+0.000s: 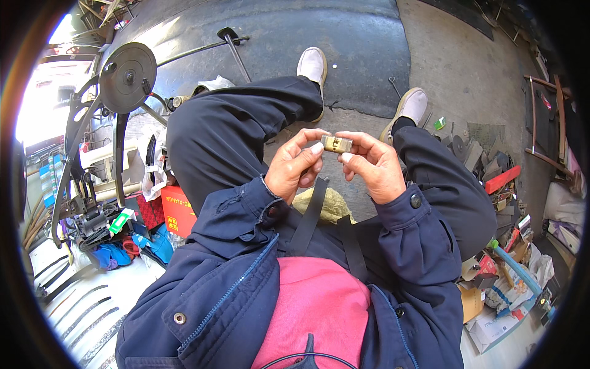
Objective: The person sits on the floor and handles small cylindrical electronic components, using a screwdriver to unscrew and separate parts. They rotate and inspect the components, then reassemble them with the screwdriver.
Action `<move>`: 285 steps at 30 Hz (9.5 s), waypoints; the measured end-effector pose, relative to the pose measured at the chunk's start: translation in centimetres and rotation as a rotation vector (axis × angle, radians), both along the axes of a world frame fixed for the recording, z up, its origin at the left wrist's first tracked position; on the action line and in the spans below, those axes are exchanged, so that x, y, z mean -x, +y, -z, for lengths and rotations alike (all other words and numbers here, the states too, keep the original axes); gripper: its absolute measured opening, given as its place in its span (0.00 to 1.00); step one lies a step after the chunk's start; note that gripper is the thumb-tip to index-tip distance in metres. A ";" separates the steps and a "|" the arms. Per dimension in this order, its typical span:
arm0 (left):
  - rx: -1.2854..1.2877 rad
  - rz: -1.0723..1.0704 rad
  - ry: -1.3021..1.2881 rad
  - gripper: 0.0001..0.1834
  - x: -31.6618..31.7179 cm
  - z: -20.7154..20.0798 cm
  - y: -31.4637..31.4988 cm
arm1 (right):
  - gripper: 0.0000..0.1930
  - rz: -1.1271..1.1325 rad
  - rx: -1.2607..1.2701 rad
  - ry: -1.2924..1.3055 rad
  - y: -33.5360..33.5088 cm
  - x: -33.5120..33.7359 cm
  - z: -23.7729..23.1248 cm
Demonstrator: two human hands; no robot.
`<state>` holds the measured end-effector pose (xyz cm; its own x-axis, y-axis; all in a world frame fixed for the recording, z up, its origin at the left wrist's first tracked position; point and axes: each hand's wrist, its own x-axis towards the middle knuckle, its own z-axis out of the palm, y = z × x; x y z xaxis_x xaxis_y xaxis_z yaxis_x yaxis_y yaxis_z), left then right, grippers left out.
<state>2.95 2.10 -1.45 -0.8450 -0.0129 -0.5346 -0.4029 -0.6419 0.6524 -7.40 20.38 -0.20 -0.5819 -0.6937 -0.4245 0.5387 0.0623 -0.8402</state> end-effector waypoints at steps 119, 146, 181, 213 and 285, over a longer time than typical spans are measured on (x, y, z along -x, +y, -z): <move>-0.003 0.153 -0.019 0.26 0.5 -0.3 1.1 | 0.13 0.194 -0.047 0.252 -1.4 -1.4 1.1; 0.080 0.249 0.080 0.24 -0.1 0.6 1.3 | 0.13 -0.008 -0.170 0.669 -1.2 -2.1 0.6; 0.947 0.102 0.686 0.24 7.3 -11.0 -14.7 | 0.21 1.128 0.337 0.306 24.8 2.5 -9.6; 1.144 0.228 -0.577 0.26 9.5 4.0 -24.6 | 0.21 2.048 0.236 0.131 67.1 17.9 18.8; 0.585 0.055 0.549 0.15 7.6 -4.4 1.4 | 0.10 0.121 0.220 0.086 0.0 6.0 -1.0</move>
<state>-4.70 3.53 2.99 -0.9929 -0.1128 0.0376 0.0516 -0.1231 0.9910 -13.44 20.42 0.78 -0.6936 -0.6870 -0.2168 0.4571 -0.1872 -0.8695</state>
